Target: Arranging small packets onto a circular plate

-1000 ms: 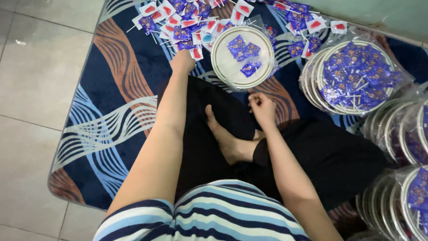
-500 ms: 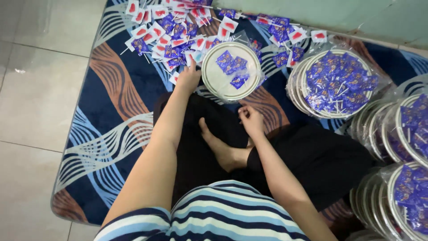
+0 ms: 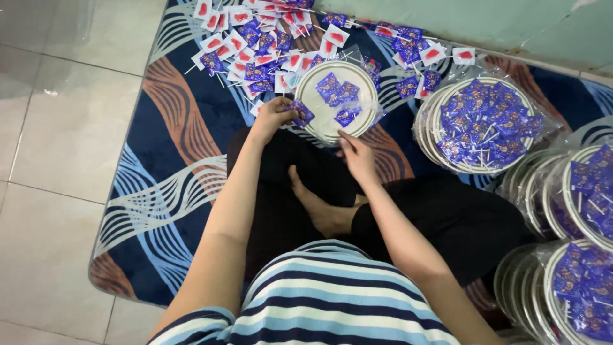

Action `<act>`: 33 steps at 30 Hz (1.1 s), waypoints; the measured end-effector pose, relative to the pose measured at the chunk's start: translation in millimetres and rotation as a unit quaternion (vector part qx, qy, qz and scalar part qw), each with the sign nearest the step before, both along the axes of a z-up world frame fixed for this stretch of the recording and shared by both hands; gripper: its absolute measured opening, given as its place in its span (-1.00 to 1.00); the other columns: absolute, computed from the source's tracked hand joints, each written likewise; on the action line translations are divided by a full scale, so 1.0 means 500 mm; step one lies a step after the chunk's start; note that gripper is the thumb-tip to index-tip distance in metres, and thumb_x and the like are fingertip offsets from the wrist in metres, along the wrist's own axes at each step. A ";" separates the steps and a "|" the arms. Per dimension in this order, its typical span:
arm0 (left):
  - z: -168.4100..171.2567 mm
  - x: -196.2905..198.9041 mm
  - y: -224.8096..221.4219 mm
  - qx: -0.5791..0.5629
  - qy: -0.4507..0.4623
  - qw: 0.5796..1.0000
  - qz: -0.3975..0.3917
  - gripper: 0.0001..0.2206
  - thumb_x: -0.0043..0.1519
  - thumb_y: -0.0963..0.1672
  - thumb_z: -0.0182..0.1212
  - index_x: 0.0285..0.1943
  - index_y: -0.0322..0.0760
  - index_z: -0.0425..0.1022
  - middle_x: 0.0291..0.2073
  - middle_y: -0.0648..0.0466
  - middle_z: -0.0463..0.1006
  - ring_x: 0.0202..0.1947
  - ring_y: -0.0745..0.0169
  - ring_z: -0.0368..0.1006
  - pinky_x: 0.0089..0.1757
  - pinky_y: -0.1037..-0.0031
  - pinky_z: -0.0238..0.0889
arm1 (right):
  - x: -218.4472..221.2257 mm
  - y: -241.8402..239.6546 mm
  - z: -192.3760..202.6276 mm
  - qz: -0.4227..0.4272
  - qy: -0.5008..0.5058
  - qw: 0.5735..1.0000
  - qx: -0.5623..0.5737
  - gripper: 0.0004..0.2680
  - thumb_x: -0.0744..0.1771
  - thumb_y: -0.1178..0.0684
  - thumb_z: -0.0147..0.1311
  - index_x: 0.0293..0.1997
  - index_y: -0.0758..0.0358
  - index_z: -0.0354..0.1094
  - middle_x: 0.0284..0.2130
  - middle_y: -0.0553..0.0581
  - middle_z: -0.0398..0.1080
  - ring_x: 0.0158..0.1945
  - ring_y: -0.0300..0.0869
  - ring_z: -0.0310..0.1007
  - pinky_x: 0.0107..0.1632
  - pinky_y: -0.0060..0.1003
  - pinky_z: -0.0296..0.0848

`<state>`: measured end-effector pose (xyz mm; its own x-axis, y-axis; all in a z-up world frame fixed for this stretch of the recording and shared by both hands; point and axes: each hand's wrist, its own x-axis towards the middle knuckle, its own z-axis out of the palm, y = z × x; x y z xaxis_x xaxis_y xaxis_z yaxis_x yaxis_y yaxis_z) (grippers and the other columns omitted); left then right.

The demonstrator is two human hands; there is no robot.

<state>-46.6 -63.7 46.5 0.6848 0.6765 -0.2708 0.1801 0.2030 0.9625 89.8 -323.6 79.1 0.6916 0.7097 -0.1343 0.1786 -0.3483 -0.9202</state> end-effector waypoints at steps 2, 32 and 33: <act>0.051 0.003 -0.018 -0.056 -0.007 0.998 -0.025 -0.72 0.03 -0.21 0.47 -0.10 -0.23 0.55 -0.37 0.05 0.62 -0.43 0.28 0.59 -0.34 0.55 0.51 | -0.015 0.034 0.089 0.037 -0.052 0.998 -0.008 -0.76 0.39 -0.01 0.07 0.19 0.08 0.47 -0.23 0.36 0.56 -0.10 0.17 0.55 -0.05 0.02 0.53; -0.086 -0.007 0.110 0.440 0.481 0.739 -0.170 -0.77 0.22 -0.11 0.13 -0.02 -0.01 0.66 -0.07 -0.03 0.61 0.10 -0.19 0.39 -0.09 -0.02 0.43 | 0.094 0.116 -0.229 -0.159 0.093 0.978 -0.097 -0.86 0.36 0.08 0.04 -0.22 0.23 0.55 -0.64 0.11 0.46 -0.68 -0.13 0.46 -0.65 -0.29 0.40; -0.072 -0.007 0.110 0.431 0.472 0.752 -0.163 -0.78 0.18 -0.10 0.21 -0.04 -0.05 0.67 -0.06 -0.08 0.61 0.08 -0.22 0.41 -0.09 -0.04 0.44 | 0.099 0.140 -0.240 -0.181 0.126 0.972 -0.082 -0.87 0.35 0.15 0.04 -0.20 0.31 0.54 -0.56 0.18 0.50 -0.69 -0.14 0.47 -0.72 -0.32 0.43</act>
<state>-50.3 -8.7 10.3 0.6302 0.7172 -0.2975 0.7703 -0.6256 0.1238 139.3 -253.6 -40.9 0.8220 0.3808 -0.4235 -0.2073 -0.4924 -0.8453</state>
